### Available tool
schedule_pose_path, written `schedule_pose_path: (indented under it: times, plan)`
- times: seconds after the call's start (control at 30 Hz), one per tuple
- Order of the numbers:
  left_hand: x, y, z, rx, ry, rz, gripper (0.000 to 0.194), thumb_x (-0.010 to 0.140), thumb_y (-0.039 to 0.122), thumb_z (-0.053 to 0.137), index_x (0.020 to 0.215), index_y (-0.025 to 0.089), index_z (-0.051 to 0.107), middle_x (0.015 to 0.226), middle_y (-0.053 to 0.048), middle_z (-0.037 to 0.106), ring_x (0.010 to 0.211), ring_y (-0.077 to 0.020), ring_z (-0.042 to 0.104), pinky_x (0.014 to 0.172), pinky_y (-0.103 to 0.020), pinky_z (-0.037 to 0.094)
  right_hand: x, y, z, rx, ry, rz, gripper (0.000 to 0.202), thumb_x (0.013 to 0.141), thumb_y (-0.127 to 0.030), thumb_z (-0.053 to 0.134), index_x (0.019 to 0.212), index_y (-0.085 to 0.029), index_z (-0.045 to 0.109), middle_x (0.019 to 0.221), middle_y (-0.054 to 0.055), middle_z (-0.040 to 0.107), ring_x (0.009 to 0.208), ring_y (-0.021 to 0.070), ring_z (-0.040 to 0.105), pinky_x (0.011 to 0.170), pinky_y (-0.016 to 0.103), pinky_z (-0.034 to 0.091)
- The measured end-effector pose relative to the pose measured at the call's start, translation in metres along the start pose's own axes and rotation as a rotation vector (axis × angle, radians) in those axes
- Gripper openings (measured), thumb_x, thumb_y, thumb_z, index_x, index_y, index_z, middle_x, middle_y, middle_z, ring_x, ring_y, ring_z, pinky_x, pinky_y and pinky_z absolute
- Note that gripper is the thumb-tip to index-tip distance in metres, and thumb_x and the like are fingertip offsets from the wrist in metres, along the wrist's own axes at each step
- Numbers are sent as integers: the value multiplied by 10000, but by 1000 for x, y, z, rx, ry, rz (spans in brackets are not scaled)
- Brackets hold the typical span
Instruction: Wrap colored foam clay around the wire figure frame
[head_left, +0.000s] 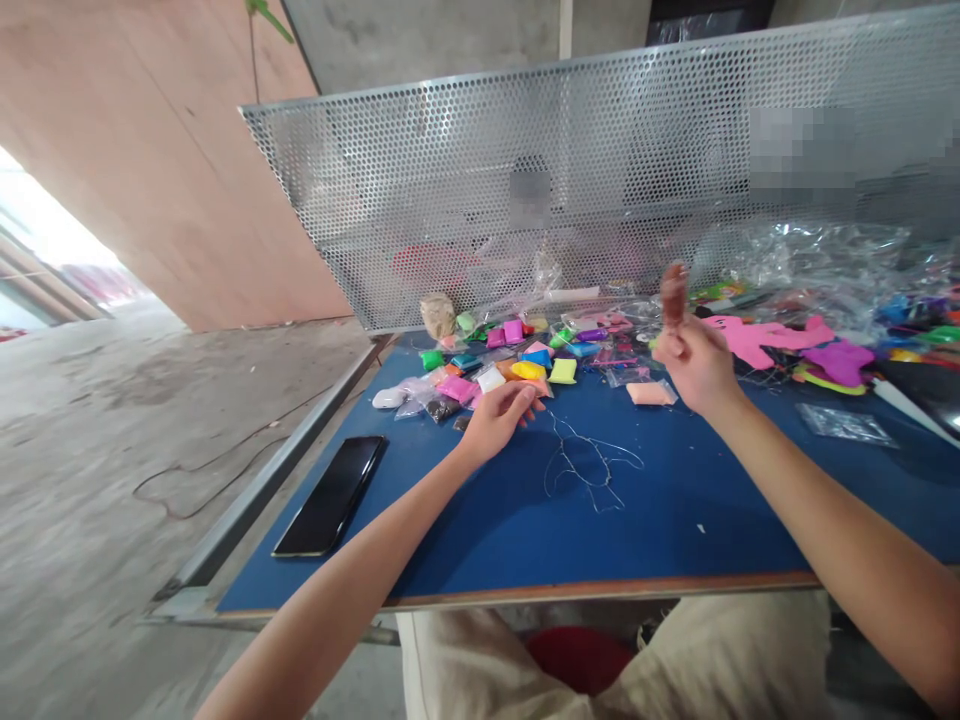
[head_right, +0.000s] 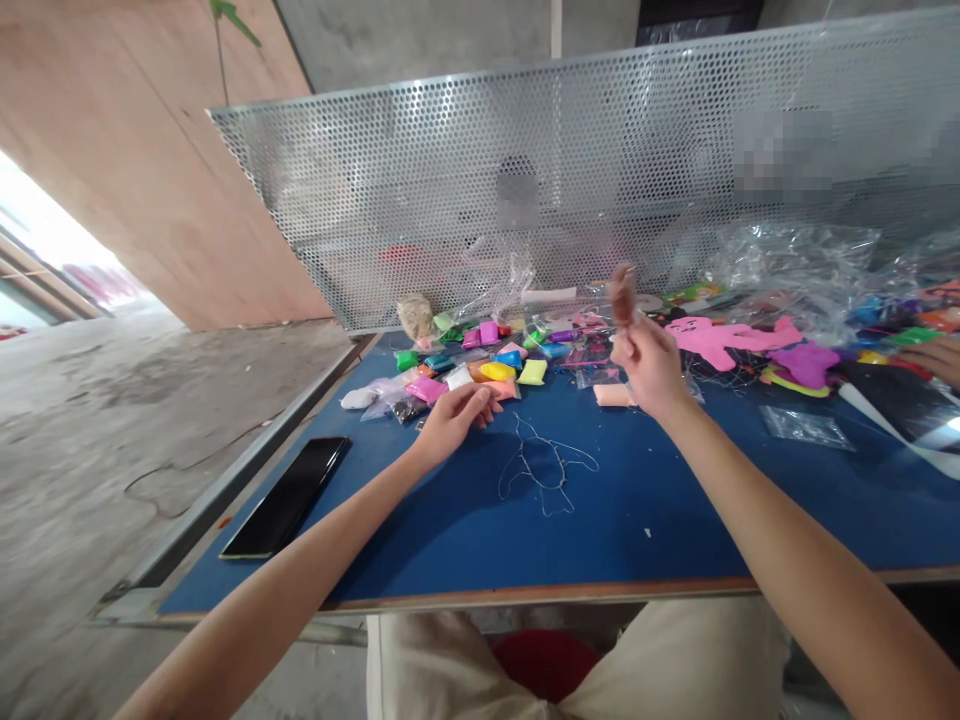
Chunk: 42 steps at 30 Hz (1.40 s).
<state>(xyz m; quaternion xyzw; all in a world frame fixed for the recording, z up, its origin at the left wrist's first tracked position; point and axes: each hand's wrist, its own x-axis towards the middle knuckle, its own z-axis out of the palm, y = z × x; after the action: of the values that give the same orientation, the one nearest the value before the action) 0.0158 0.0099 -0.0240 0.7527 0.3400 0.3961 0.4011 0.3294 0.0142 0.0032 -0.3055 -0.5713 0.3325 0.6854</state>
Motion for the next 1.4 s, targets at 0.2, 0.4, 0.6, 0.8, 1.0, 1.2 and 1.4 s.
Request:
schedule_pose_path:
  times: [0.2,0.4,0.6,0.8,1.0,1.2,1.4]
  plan:
    - [-8,16,0,-237,-136,-19,665,907,671,478,1285,132,573,1109,-156,697,741,-177,701,591,-267,550,-31,-16,40,-682,-653,-154,233,981,-283,517,768,-205,570,719,-2,577,644,138,508,613,292,362]
    - [-18,38,15,-40,-438,-173,521,855,572,645,1131,130,656,834,-73,719,560,-144,679,410,-191,434,-49,-22,71,-895,-741,-481,174,1001,-258,485,855,-207,566,795,20,617,734,162,550,692,308,412]
    - [-22,34,28,143,-261,-112,470,956,552,501,785,141,652,567,-27,680,468,-112,611,491,-207,488,-59,-19,84,-887,-343,-576,33,946,-262,613,946,-230,621,931,51,666,894,205,618,805,346,476]
    - [-26,38,26,278,-169,4,431,985,514,466,774,182,642,519,-1,657,502,-143,657,552,-254,514,-63,-21,87,-874,-282,-640,60,904,-211,665,925,-263,688,876,29,698,815,200,628,754,355,481]
    - [-25,37,29,283,-160,31,369,986,495,481,990,190,690,532,4,658,489,-158,655,569,-289,516,-63,-21,85,-895,-276,-656,35,896,-230,683,915,-258,692,893,21,716,820,198,631,765,362,467]
    - [-26,34,28,305,-156,23,378,985,488,489,1119,187,673,546,1,667,517,-174,676,599,-300,525,-61,-18,83,-895,-318,-641,27,898,-245,687,873,-244,677,860,15,714,800,192,621,760,359,445]
    - [-25,34,28,302,-160,32,358,986,476,493,1098,184,667,546,3,673,519,-170,681,582,-285,515,-60,-15,82,-897,-342,-627,63,906,-257,673,845,-243,676,841,19,709,775,192,601,734,359,427]
